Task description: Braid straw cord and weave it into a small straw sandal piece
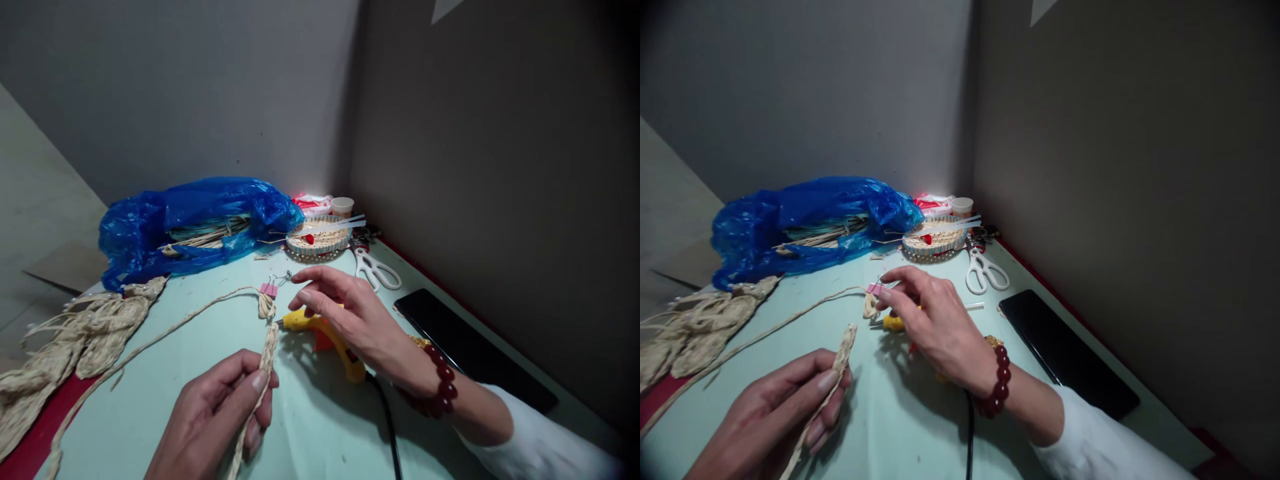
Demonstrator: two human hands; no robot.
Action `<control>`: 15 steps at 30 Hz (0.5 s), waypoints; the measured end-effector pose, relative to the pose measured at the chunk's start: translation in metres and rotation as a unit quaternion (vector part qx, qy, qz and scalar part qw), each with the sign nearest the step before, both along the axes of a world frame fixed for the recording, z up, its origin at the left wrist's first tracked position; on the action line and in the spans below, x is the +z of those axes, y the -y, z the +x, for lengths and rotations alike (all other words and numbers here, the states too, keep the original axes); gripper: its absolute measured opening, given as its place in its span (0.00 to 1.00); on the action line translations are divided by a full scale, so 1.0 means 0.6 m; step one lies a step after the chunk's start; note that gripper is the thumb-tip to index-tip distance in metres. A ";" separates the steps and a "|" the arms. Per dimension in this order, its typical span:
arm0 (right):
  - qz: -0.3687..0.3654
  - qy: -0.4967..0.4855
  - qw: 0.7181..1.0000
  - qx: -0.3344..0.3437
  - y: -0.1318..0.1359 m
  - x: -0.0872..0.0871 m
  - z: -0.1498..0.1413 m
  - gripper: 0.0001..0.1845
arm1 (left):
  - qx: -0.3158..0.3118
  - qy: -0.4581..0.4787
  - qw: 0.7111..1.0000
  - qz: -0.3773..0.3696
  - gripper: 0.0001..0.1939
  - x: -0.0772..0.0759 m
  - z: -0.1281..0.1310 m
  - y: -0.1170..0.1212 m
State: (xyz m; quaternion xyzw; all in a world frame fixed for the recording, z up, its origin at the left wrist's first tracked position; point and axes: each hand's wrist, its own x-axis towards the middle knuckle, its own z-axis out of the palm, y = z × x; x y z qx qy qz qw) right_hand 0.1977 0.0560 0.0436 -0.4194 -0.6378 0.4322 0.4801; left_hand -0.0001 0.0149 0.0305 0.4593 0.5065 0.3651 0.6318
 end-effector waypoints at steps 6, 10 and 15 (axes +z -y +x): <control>-0.035 -0.054 0.998 0.027 -0.006 -0.014 -0.005 0.08 | 0.028 0.169 0.981 -0.094 0.10 0.003 0.006 0.003; -0.036 -0.049 0.998 0.033 0.002 -0.021 -0.011 0.15 | 0.017 0.151 0.985 -0.082 0.11 0.002 0.005 0.001; -0.049 -0.035 0.996 0.062 0.010 -0.021 -0.017 0.25 | 0.039 -0.006 0.999 -0.004 0.17 -0.006 0.005 0.003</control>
